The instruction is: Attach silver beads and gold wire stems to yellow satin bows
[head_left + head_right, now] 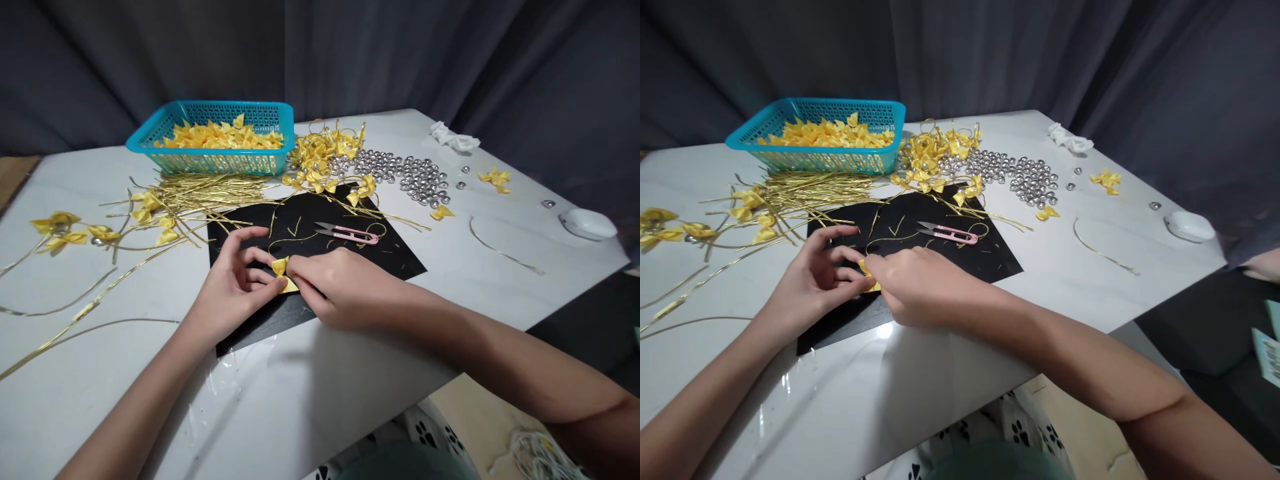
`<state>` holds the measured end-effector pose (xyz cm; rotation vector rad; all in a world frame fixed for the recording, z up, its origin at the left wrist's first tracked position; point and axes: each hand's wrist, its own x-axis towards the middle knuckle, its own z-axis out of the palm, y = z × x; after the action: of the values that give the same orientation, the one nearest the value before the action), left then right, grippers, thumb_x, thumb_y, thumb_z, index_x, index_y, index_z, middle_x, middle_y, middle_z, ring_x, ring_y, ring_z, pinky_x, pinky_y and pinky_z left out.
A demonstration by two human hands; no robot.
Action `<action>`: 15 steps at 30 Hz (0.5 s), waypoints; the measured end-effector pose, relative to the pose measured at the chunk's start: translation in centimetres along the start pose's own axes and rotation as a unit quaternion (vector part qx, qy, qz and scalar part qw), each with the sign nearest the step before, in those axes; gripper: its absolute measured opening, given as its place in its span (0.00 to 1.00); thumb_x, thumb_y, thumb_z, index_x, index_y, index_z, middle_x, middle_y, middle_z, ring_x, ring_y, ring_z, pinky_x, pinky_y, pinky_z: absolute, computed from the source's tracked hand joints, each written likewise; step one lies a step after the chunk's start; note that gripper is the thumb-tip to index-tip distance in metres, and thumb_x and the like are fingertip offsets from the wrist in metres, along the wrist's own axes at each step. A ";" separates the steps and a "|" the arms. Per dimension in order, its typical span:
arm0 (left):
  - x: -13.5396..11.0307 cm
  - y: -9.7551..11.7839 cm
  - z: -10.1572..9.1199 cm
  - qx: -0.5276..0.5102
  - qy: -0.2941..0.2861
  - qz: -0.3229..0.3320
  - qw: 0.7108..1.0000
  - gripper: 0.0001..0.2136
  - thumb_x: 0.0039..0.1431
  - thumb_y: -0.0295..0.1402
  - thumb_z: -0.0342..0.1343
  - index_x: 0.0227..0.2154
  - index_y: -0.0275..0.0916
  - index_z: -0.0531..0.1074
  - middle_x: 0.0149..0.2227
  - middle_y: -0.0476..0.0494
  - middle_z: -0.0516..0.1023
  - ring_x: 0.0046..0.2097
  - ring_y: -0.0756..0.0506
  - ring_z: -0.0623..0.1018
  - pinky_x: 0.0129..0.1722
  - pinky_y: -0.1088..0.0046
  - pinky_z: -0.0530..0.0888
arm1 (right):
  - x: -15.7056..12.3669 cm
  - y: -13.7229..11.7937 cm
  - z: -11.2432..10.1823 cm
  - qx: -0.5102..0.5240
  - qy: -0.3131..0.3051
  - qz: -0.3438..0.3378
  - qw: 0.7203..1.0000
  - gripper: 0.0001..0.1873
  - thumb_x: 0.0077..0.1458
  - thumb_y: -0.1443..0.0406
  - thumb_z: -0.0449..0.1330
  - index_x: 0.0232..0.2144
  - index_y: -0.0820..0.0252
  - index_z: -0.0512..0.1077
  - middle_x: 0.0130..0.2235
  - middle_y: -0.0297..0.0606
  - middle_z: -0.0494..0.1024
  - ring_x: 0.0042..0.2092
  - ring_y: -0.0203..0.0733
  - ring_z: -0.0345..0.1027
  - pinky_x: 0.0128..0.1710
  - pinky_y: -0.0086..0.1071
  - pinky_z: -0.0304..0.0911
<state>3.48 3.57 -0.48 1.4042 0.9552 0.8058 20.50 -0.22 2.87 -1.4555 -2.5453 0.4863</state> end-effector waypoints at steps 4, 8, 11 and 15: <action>-0.1 0.1 0.0 0.003 0.004 0.002 1.000 0.26 0.41 0.26 0.62 0.46 0.41 0.59 0.28 0.55 0.72 0.23 0.55 0.74 0.22 0.82 0.70 | 0.0 0.1 0.4 0.005 0.011 -0.013 1.000 0.07 0.54 0.71 0.47 0.30 0.64 0.65 0.23 0.34 0.68 0.22 0.31 0.48 0.22 0.26 0.40; -0.1 0.1 0.0 -0.002 0.006 0.010 1.000 0.26 0.41 0.25 0.62 0.45 0.41 0.61 0.27 0.56 0.72 0.22 0.55 0.74 0.22 0.83 0.70 | 0.0 -0.1 0.7 0.020 0.019 -0.001 1.000 0.08 0.53 0.71 0.47 0.33 0.64 0.65 0.23 0.34 0.67 0.21 0.31 0.49 0.22 0.26 0.41; -0.1 0.1 0.0 -0.010 0.006 0.015 1.000 0.26 0.40 0.24 0.62 0.45 0.41 0.61 0.26 0.57 0.72 0.22 0.55 0.75 0.23 0.83 0.71 | -0.1 -0.1 1.0 0.026 0.030 -0.002 0.999 0.08 0.53 0.72 0.47 0.33 0.63 0.65 0.22 0.33 0.66 0.21 0.31 0.50 0.21 0.25 0.41; -0.3 0.5 0.3 -0.012 0.022 0.028 0.999 0.23 0.41 0.24 0.62 0.43 0.39 0.63 0.24 0.57 0.73 0.22 0.53 0.77 0.23 0.82 0.74 | -0.1 -0.1 1.7 0.035 0.062 -0.007 0.997 0.07 0.53 0.71 0.47 0.33 0.63 0.64 0.22 0.33 0.68 0.20 0.31 0.52 0.21 0.25 0.42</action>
<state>3.61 3.20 0.00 1.4030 0.9406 0.8912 19.98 -0.66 1.33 -1.3979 -2.4156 0.4621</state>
